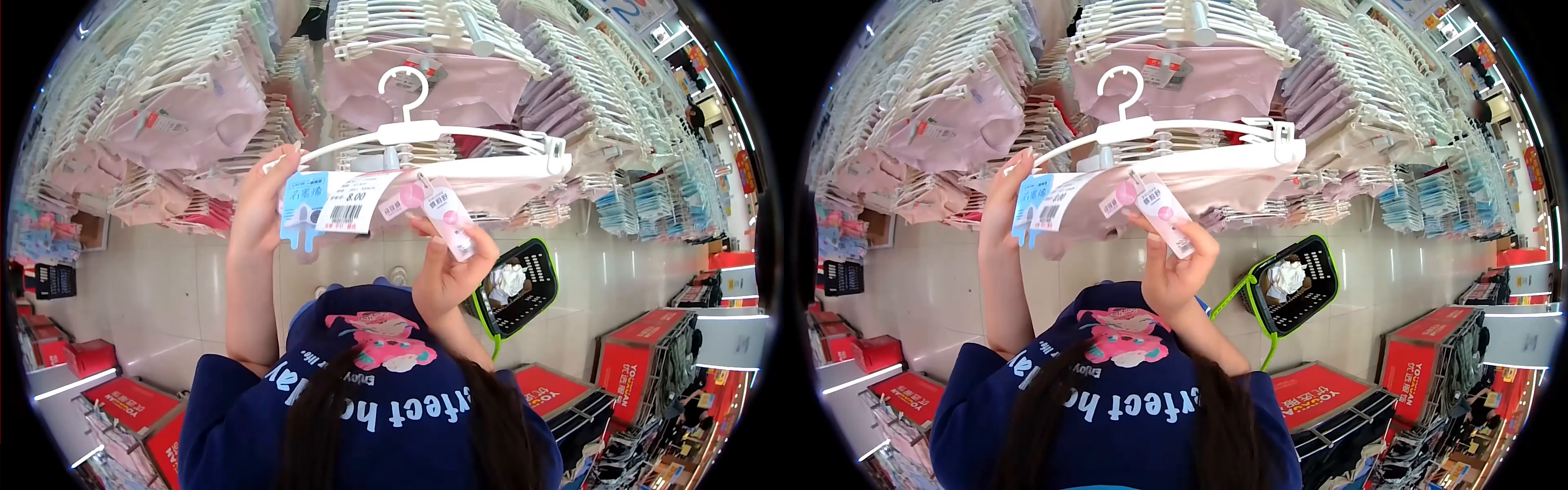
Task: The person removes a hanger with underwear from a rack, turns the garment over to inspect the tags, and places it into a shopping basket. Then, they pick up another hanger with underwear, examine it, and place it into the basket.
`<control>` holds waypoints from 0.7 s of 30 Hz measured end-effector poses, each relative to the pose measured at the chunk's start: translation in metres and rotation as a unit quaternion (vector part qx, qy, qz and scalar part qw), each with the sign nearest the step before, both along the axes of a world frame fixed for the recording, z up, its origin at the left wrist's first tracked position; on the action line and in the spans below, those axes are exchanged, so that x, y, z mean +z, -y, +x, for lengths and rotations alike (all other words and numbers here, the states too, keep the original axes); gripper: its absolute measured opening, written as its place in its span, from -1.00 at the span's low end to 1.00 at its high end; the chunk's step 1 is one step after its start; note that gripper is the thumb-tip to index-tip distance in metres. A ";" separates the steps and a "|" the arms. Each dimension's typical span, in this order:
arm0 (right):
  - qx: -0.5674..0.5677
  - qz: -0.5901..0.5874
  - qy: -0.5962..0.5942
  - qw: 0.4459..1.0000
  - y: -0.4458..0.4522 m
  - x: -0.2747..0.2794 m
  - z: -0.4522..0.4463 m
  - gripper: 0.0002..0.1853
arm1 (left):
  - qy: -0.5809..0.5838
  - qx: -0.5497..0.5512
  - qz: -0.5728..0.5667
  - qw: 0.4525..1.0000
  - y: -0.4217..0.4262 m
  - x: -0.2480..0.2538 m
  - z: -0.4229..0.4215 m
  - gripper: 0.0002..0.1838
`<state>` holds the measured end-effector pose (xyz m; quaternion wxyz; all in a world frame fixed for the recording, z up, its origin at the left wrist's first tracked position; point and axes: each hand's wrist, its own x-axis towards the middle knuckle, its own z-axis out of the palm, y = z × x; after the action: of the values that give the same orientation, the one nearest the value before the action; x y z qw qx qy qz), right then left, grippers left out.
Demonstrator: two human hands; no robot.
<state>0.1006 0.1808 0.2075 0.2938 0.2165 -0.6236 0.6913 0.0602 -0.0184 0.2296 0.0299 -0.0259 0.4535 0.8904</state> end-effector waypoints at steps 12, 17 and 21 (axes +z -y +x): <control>-0.045 0.028 0.039 0.998 -0.010 -0.020 0.009 -0.60 | -0.006 -0.034 -0.010 0.999 0.002 -0.012 -0.004 -0.88; 0.014 0.090 -0.001 0.996 -0.008 -0.016 0.012 -0.63 | 0.000 -0.022 -0.014 1.000 0.003 -0.015 -0.004 -0.88; 0.003 0.115 -0.015 0.993 -0.012 -0.030 0.008 -0.62 | -0.003 -0.020 -0.023 1.000 0.008 -0.021 -0.005 -0.88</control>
<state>0.1090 0.1930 0.1777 0.2740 0.2607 -0.6941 0.6125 0.0550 -0.0265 0.2085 0.0456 -0.0149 0.4748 0.8788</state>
